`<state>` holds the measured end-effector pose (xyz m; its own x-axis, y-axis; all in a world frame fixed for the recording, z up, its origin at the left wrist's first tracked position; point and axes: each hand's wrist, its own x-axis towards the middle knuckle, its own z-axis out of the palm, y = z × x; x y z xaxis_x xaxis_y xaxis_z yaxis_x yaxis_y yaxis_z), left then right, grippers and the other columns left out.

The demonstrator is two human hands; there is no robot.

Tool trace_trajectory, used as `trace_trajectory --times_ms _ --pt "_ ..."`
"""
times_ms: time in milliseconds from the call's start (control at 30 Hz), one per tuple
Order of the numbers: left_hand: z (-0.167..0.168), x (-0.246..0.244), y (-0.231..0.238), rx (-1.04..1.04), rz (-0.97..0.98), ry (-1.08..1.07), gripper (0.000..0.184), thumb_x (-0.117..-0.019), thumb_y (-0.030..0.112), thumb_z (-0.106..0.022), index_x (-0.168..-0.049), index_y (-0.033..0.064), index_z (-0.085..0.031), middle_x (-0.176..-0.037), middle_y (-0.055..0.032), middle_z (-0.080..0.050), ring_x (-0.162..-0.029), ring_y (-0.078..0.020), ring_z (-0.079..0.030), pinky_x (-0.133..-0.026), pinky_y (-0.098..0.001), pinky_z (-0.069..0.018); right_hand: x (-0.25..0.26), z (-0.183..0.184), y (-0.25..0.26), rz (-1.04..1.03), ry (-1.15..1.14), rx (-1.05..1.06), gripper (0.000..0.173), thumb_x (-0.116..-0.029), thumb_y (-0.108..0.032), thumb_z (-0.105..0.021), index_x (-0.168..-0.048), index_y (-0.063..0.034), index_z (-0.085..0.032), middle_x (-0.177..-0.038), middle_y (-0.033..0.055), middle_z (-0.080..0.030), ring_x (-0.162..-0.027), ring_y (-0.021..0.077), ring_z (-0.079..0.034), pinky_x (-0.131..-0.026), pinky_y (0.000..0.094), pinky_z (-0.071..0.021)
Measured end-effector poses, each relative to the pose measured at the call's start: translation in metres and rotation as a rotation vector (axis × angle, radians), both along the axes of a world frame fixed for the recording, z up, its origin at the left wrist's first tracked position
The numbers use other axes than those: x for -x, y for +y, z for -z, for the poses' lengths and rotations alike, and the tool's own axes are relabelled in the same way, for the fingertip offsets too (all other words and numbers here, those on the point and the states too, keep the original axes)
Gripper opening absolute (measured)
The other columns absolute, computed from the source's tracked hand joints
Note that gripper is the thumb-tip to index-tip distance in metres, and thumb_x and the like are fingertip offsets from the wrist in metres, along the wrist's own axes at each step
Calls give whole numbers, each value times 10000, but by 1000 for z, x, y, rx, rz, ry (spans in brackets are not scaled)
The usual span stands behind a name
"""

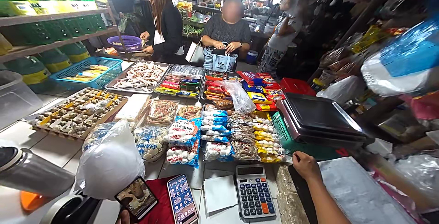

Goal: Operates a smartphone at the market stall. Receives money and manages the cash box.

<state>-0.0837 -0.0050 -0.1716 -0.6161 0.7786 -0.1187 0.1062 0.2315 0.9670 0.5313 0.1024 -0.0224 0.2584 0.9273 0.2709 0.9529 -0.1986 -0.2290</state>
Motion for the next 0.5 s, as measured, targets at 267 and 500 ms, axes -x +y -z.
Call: trace_trajectory --times_ms 267,500 --pt "9 0 1 -20 -32 21 610 -1076 396 -264 -1231 -138 -517 -790 -26 -544 -519 53 -497 -497 -135 -449 -1 -3 0 13 -11 45 214 -979 -51 -557 -977 80 -726 -986 286 -724 -991 472 -698 -930 626 -491" --pt "-1 -3 2 -13 -31 -5 577 -1090 335 -257 -1197 -181 -490 -769 -26 -512 -525 62 -491 -510 -127 -447 1 -3 1 21 -11 33 202 -976 -44 -568 -964 77 -729 -970 280 -727 -975 468 -701 -918 622 -495"
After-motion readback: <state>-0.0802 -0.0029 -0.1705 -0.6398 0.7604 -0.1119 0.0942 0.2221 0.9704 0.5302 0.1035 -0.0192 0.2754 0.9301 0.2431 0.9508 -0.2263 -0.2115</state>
